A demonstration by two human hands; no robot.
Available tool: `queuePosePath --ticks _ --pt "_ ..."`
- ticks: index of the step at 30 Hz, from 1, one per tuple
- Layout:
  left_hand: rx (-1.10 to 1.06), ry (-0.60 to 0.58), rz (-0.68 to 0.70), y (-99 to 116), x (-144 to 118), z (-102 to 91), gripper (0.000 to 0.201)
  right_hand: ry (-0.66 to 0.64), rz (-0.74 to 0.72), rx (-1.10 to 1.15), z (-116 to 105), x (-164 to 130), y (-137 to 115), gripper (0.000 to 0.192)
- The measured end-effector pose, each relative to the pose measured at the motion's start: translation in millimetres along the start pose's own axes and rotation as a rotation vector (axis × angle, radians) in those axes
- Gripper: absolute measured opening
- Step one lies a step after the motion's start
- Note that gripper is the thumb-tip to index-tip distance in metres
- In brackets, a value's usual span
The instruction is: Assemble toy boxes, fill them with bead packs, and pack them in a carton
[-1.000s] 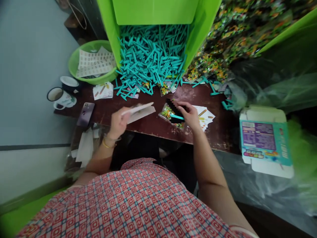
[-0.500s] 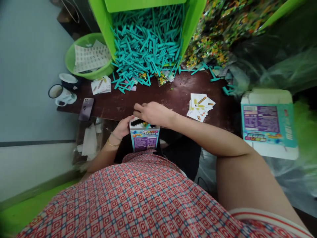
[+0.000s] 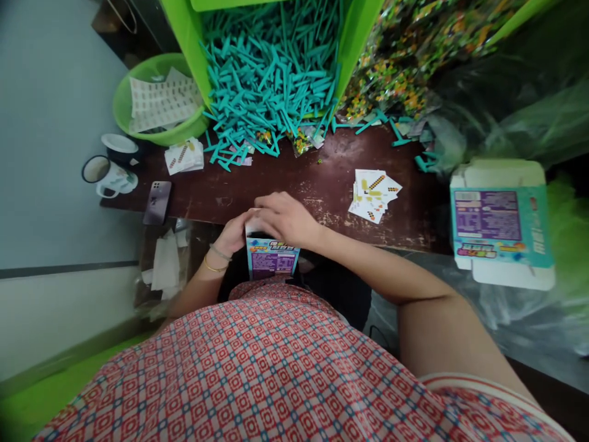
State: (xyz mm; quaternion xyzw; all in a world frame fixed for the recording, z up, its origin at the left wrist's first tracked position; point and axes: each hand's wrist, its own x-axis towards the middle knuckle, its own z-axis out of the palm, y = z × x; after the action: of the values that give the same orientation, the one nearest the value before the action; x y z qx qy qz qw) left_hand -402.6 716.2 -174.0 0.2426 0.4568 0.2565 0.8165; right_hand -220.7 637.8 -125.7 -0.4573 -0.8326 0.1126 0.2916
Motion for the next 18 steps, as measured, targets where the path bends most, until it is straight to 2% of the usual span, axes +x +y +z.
queuePosePath --ticks 2,4,5,7,9,10,12,15,18 --pt "0.059 0.02 0.001 2 -5 1.4 0.03 -0.094 0.12 0.091 -2 -10 -9 0.037" --pt "0.11 0.012 -0.002 4 -10 1.8 0.036 -0.215 0.151 0.22 -3 -22 -19 0.038" --pt "0.129 0.002 0.01 5 -13 1.5 0.039 -0.215 0.155 0.267 -2 -27 -21 0.04" --pt "0.159 -0.008 0.068 4 -19 0.2 0.043 -0.026 0.244 0.289 -1 -37 -21 0.04" --pt "0.159 -0.024 0.125 -1 -26 -1.2 0.047 0.259 0.437 0.279 3 -43 -16 0.035" --pt "0.143 -0.039 0.146 -5 -30 -1.6 0.05 0.358 0.547 0.299 7 -45 -12 0.035" --pt "0.109 -0.068 0.202 -15 -38 -1.9 0.057 0.428 0.718 0.383 18 -47 -7 0.046" --pt "0.125 -0.048 0.28 -28 -46 -2.6 0.051 0.336 0.819 0.771 33 -53 0 0.058" --pt "0.157 -0.032 0.207 -32 -44 -3.5 0.041 0.214 0.829 1.26 38 -61 13 0.046"
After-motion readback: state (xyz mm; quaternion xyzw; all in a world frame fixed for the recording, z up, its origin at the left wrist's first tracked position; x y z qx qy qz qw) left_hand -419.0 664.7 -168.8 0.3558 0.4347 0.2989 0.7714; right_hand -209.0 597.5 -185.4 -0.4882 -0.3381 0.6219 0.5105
